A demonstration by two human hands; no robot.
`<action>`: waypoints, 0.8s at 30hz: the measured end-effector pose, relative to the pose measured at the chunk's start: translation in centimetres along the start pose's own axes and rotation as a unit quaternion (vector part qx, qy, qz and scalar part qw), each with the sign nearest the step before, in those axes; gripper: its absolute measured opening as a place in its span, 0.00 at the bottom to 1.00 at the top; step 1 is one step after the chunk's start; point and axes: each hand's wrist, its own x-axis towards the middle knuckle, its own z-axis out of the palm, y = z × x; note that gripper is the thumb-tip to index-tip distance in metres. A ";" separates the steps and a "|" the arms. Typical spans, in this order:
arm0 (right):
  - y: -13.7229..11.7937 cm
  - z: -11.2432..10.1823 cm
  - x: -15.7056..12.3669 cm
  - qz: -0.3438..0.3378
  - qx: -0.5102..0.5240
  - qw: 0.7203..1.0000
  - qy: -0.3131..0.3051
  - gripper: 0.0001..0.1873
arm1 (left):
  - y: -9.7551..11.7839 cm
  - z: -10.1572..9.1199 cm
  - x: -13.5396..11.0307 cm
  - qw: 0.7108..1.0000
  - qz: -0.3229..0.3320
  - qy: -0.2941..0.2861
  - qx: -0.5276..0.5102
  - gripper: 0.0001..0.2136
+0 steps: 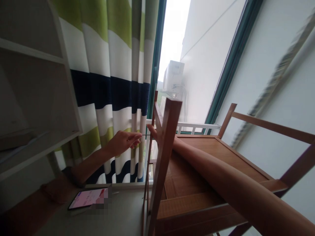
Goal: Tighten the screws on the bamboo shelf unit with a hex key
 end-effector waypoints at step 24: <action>1.9 0.8 0.6 -0.039 0.007 0.999 -0.009 0.27 | 0.0 0.0 0.6 0.988 0.089 0.050 0.112 0.13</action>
